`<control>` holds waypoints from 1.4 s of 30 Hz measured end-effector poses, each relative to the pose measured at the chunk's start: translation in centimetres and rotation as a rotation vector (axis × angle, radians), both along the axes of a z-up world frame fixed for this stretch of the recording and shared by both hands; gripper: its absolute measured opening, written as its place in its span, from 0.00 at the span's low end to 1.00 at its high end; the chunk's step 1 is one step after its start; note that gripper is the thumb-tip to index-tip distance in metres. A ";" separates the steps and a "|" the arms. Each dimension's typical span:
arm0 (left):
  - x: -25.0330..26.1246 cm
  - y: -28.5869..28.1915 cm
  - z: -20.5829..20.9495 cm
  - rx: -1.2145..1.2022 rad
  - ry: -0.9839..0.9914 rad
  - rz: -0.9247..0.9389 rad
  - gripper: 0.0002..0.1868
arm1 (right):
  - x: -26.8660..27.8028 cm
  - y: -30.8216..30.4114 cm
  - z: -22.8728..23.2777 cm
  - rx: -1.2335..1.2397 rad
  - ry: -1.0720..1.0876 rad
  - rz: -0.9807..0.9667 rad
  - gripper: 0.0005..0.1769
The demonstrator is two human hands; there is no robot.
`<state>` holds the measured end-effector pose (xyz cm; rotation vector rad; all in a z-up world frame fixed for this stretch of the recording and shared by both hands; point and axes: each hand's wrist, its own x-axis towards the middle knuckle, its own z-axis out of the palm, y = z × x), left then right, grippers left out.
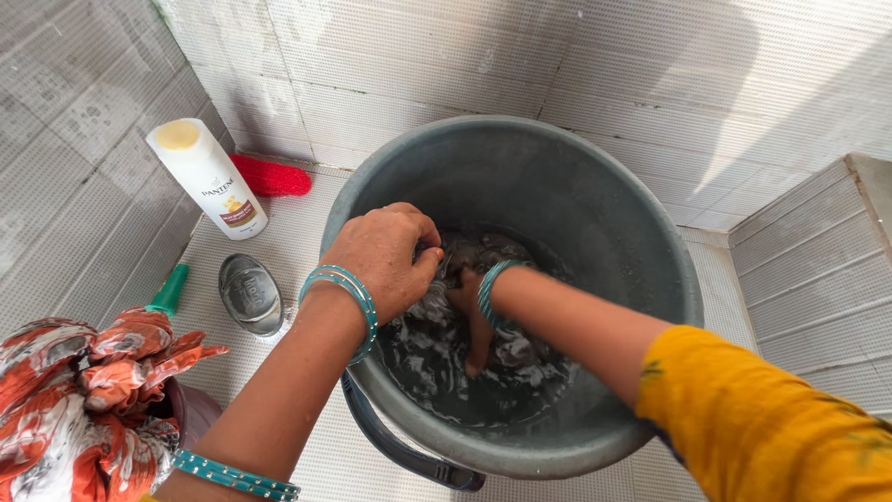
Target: The person washes clothes by hand in a grey bucket filled with soapy water. They scrub and rinse a patterned orange and white cloth, wringing it out and placing it in a pink mug. They then wash a dark grey striped cloth, wringing it out and placing it on top of the first cloth in the mug.
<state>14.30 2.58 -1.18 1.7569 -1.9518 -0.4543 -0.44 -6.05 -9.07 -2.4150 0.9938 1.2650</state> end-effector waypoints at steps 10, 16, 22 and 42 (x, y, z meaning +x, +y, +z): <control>0.2 -0.2 -0.4 -0.061 -0.014 -0.022 0.09 | -0.7 -2.0 -7.3 -0.319 -0.213 0.245 0.35; 0.0 0.0 -0.3 -0.060 0.012 -0.015 0.09 | -0.1 -3.7 -2.5 -0.230 -0.514 -0.029 0.16; 0.0 0.0 -0.1 -0.069 0.015 -0.002 0.09 | -1.9 -5.7 3.2 -0.137 -0.803 -0.424 0.20; -0.3 -0.1 -0.1 -0.036 -0.019 -0.001 0.10 | 0.0 -1.5 -10.2 -0.566 -0.292 0.540 0.28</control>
